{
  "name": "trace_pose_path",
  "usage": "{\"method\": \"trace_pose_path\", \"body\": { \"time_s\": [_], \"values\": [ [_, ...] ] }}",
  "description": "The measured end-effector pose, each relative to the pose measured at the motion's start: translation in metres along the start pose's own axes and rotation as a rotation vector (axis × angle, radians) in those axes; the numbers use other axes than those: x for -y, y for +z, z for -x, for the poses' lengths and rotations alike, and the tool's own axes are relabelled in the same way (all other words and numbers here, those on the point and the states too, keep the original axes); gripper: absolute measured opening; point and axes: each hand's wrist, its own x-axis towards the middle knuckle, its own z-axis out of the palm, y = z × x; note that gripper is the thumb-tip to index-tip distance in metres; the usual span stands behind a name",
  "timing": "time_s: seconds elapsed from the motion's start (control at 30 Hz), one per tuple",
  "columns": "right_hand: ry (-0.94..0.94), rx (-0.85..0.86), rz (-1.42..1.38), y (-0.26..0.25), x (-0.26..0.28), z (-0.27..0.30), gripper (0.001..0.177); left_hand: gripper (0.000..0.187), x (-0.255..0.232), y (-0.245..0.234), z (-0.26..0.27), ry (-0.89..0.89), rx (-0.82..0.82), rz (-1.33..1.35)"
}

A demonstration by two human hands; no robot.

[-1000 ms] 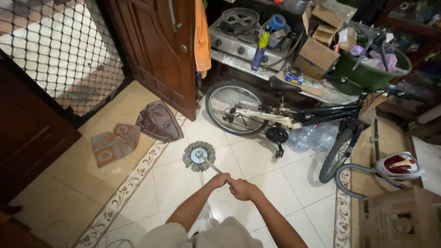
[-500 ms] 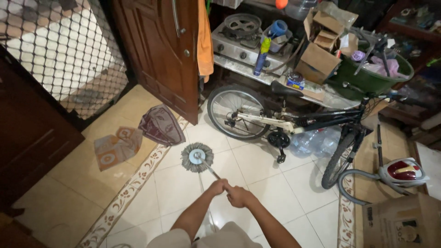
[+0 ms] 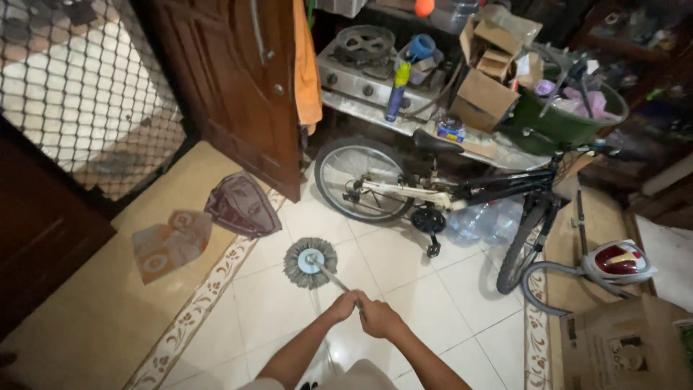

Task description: The person mops a tiled floor using a spin mop in a cluttered indoor room. They repeatedly push and pull the mop across the same area near a bicycle, a wardrobe, and stacked water bottles, without moving to new sections.

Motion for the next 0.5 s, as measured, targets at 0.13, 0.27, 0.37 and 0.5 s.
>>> {"method": "trace_pose_path", "body": {
  "time_s": [0.13, 0.27, 0.37, 0.5],
  "values": [
    [0.066, -0.025, -0.033, 0.010, -0.019, 0.001, 0.045, 0.040, -0.008, 0.007, -0.008, -0.112, 0.000, 0.125],
    [0.197, -0.056, -0.060, 0.013, -0.011, 0.023, 0.032, 0.040, -0.005, 0.020, -0.004, -0.130, 0.103, 0.039],
    [0.239, -0.031, -0.064, -0.002, 0.008, 0.049, 0.039, 0.038, -0.012, 0.031, 0.005, -0.093, 0.171, 0.156],
    [0.268, -0.015, -0.008, -0.004, -0.004, 0.057, 0.037, 0.035, -0.025, 0.043, 0.005, -0.135, 0.220, 0.251]
  ]
}}
